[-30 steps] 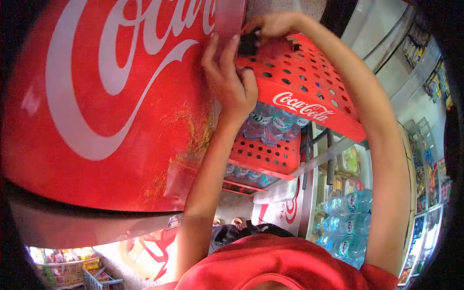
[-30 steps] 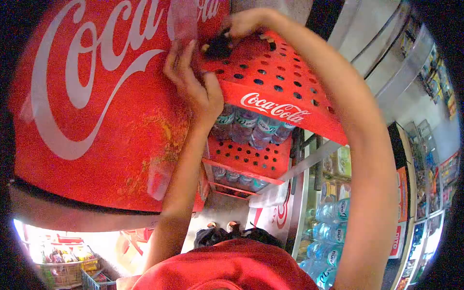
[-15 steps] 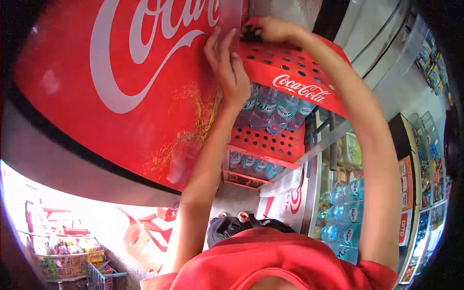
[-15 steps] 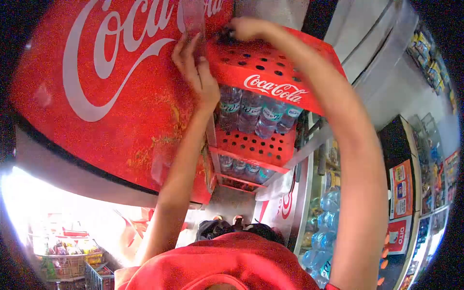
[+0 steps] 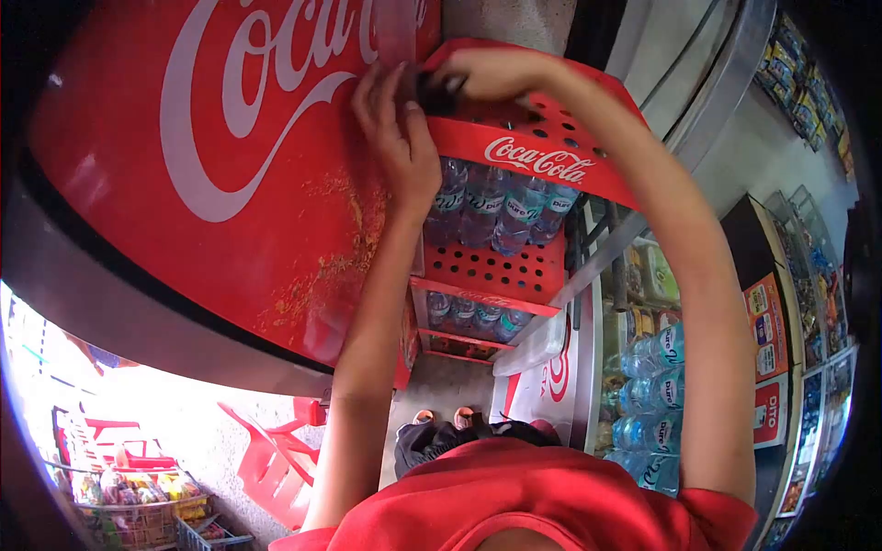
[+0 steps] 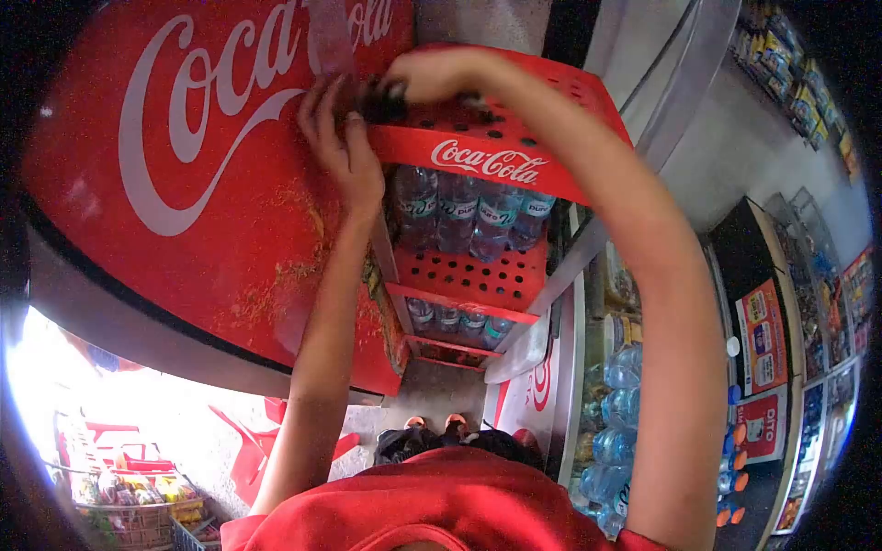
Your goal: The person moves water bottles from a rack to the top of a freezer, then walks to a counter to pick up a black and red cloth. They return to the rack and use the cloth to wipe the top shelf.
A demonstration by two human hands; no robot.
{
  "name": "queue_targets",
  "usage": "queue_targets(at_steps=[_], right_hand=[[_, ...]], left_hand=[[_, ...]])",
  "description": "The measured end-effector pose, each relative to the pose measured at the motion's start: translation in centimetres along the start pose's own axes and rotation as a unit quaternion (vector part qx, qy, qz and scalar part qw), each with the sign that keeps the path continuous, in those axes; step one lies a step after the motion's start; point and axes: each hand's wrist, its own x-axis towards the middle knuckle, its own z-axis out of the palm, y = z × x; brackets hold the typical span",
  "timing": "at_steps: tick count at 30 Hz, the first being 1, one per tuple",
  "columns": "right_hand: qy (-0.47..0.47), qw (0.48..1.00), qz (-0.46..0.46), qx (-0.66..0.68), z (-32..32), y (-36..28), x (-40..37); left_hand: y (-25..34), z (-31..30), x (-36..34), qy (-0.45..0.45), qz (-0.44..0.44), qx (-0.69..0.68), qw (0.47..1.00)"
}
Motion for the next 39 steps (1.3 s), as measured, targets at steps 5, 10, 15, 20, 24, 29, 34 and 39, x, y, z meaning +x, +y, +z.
queue_targets(at_steps=[5,10,15,20,24,29,34,39], right_hand=[[0.052,0.979,-0.185,-0.066,0.6,1.5,-4.7],[-0.244,0.969,0.000,0.036,-5.0,1.9,-6.5],[-0.053,0.988,0.144,0.014,-1.7,-4.4,-4.0],[-0.023,0.998,0.049,-0.010,-0.7,-0.3,-10.2],[-0.242,0.956,0.143,-0.089,-5.3,-1.4,-11.0],[0.015,0.985,0.046,-0.164,-4.2,1.8,-5.1],[0.067,0.992,0.031,-0.100,0.3,-1.8,-2.7],[0.014,0.998,-0.057,-0.012,-0.7,0.4,-9.3]], left_hand=[[0.4,-0.4,0.1,-0.014,-0.012,-0.004,1.000],[-0.1,0.1,0.2,-0.010,0.001,0.040,0.999],[-0.1,0.0,0.2,-0.016,-0.007,0.037,0.999],[0.3,-0.1,0.2,-0.021,0.005,0.069,0.997],[0.0,0.2,0.0,-0.003,-0.013,0.049,0.999],[-0.1,0.0,0.0,-0.015,0.003,0.082,0.997],[0.1,0.0,0.1,-0.016,-0.003,0.071,0.997],[0.2,0.2,0.0,-0.015,-0.026,0.049,0.998]])
